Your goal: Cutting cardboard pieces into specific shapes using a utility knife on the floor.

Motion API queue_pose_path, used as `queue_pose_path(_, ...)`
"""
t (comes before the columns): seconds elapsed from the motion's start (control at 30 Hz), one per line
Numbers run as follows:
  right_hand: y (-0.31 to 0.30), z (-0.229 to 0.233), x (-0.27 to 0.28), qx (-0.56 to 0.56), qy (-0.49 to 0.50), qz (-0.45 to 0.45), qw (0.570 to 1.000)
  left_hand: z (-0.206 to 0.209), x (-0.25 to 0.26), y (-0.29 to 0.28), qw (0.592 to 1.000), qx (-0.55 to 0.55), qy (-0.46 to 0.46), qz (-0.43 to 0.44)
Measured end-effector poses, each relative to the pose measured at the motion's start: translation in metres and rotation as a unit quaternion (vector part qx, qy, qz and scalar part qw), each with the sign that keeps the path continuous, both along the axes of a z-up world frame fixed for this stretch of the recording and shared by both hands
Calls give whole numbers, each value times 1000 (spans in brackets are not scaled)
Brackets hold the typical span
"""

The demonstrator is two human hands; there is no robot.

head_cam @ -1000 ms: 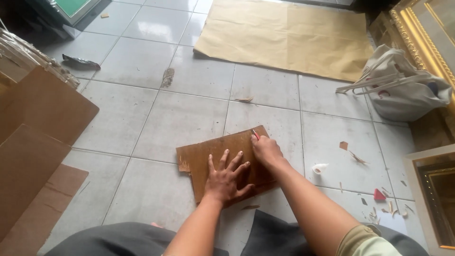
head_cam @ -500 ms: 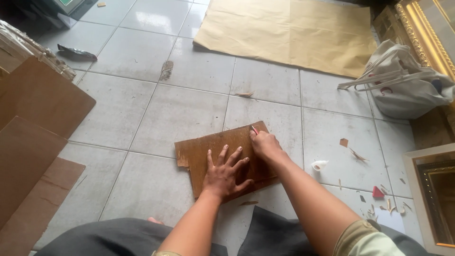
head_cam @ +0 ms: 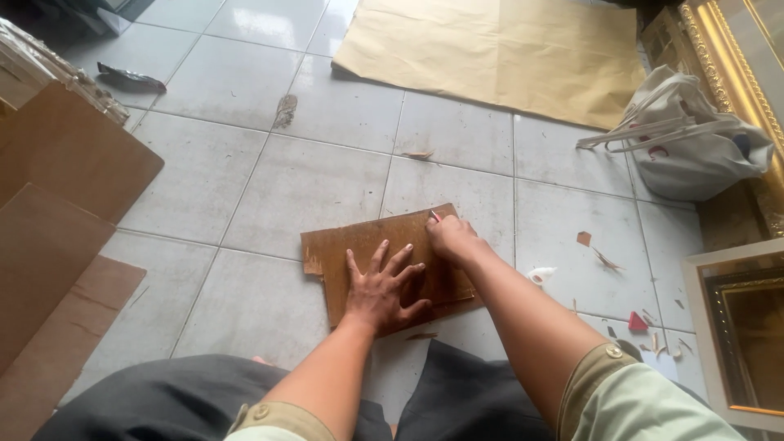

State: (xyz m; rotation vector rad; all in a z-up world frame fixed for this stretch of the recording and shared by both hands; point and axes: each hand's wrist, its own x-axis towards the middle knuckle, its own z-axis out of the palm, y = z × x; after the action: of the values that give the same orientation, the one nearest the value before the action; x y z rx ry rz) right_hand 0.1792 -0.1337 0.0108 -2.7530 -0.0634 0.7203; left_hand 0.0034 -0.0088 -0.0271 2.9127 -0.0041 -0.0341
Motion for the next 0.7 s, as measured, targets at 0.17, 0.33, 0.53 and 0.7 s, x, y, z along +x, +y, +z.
queue_pose_path(0.17,-8,20,-22,5,19,-7,1000,1,-4,0,1000,-2,-2,-12)
queue_pose_path(0.33,-29,22,-53,-7,61,-19,998,-2,-5,-1,1000,13,-7,-17)
queue_pose_path(0.53,-43,69,-110,2,70,-32,997,5,-4,-3,1000,6,1,-20)
queue_pose_path(0.7,-81,12,-131,0,78,-33,996,14,-8,-3,1000,1,26,-16)
